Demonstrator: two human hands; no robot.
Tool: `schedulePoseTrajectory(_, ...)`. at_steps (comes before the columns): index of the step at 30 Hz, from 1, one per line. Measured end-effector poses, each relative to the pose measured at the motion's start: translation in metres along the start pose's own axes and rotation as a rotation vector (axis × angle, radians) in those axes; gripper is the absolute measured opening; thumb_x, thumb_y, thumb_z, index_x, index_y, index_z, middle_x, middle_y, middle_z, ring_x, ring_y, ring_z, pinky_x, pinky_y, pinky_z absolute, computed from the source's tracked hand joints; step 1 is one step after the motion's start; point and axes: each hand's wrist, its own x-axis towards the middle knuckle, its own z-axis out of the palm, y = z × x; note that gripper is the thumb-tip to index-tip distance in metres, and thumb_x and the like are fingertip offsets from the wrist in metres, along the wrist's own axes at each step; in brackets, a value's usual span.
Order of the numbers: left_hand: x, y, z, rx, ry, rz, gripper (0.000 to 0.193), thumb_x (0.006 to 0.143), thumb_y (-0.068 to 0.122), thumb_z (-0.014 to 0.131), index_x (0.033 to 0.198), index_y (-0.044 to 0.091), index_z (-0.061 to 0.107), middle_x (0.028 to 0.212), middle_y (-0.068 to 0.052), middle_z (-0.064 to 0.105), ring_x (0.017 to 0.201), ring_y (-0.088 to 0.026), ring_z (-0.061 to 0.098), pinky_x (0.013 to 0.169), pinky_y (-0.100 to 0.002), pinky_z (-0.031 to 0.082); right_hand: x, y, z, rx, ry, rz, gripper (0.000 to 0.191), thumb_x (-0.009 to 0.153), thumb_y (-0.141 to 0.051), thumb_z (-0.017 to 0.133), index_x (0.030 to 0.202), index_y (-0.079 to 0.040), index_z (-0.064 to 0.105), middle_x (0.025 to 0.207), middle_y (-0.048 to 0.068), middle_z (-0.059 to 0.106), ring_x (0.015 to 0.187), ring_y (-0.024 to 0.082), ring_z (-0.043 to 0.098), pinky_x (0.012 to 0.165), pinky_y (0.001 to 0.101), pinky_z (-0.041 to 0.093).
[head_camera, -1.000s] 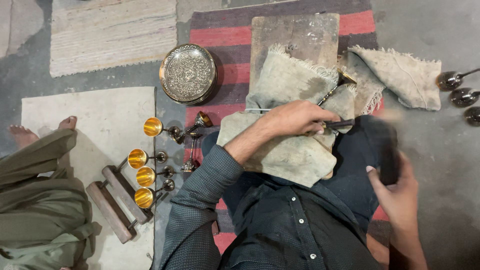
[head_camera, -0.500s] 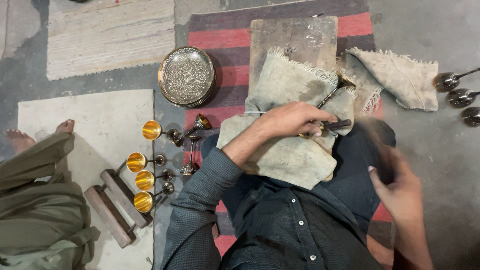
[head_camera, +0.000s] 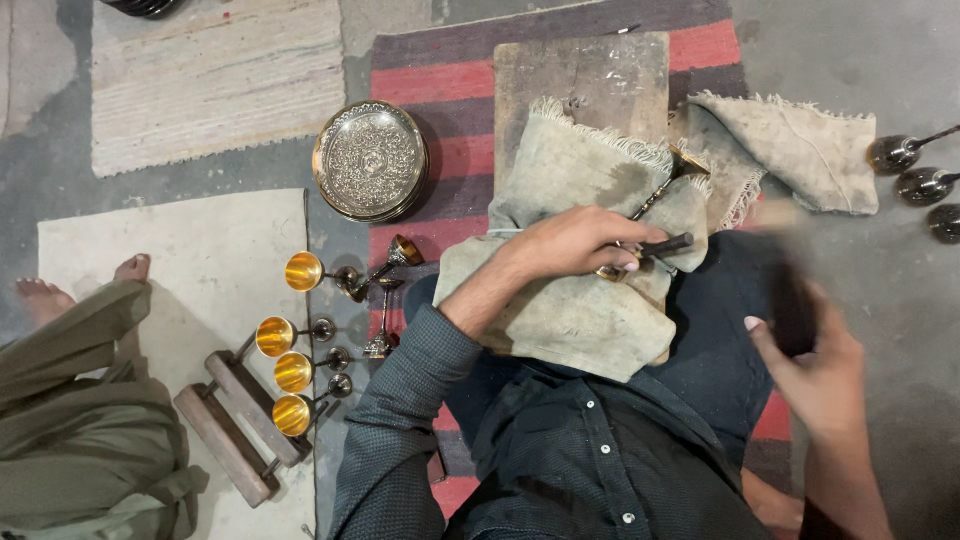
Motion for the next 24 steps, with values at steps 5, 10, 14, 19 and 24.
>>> schedulePoseTrajectory(5, -0.004, -0.006, 0.002, -0.02, 0.019, 0.057, 0.046, 0.093, 0.014, 0.074, 0.137, 0.014, 0.063, 0.114, -0.011, 0.077, 0.103, -0.03, 0.076, 0.085, -0.04, 0.059, 0.004, 0.01, -0.001, -0.268, -0.035, -0.012, 0.064, 0.09, -0.01, 0.083, 0.15, -0.005, 0.061, 0.11, 0.014, 0.072, 0.083, 0.018, 0.068, 0.083, 0.0327, 0.055)
schedulePoseTrajectory(10, -0.004, -0.011, -0.002, -0.106, 0.004, 0.052, 0.048, 0.092, 0.015, 0.074, 0.138, 0.012, 0.062, 0.121, -0.011, 0.075, 0.105, -0.028, 0.077, 0.089, -0.038, 0.06, 0.01, 0.018, -0.001, -0.024, -0.004, -0.145, 0.057, 0.09, -0.009, 0.081, 0.142, -0.003, 0.059, 0.11, 0.013, 0.07, 0.102, 0.015, 0.068, 0.089, 0.0308, 0.055)
schedulePoseTrajectory(14, -0.006, -0.012, -0.001, -0.071, 0.006, 0.035, 0.048, 0.094, 0.016, 0.074, 0.14, 0.012, 0.062, 0.12, -0.011, 0.076, 0.106, -0.028, 0.076, 0.09, -0.038, 0.059, 0.016, 0.015, -0.003, 0.308, -0.017, 0.017, 0.042, 0.098, -0.017, 0.083, 0.124, -0.001, 0.054, 0.101, 0.015, 0.064, 0.088, 0.011, 0.063, 0.079, 0.0274, 0.052)
schedulePoseTrajectory(19, -0.009, -0.018, -0.003, -0.112, 0.016, 0.066, 0.047, 0.095, 0.018, 0.072, 0.14, 0.012, 0.061, 0.125, -0.011, 0.075, 0.109, -0.026, 0.077, 0.094, -0.038, 0.06, 0.026, 0.0, -0.016, -0.191, -0.06, -0.041, 0.061, 0.088, -0.02, 0.083, 0.141, -0.008, 0.056, 0.102, 0.015, 0.073, 0.093, 0.026, 0.072, 0.082, 0.0372, 0.057)
schedulePoseTrajectory(24, -0.01, -0.024, -0.001, -0.144, 0.024, 0.039, 0.046, 0.095, 0.021, 0.075, 0.138, 0.011, 0.063, 0.122, -0.011, 0.076, 0.111, -0.026, 0.076, 0.095, -0.038, 0.059, 0.039, -0.017, -0.022, -0.464, -0.123, -0.131, 0.074, 0.084, -0.025, 0.082, 0.153, -0.016, 0.057, 0.106, 0.015, 0.074, 0.09, 0.032, 0.073, 0.079, 0.0421, 0.058)
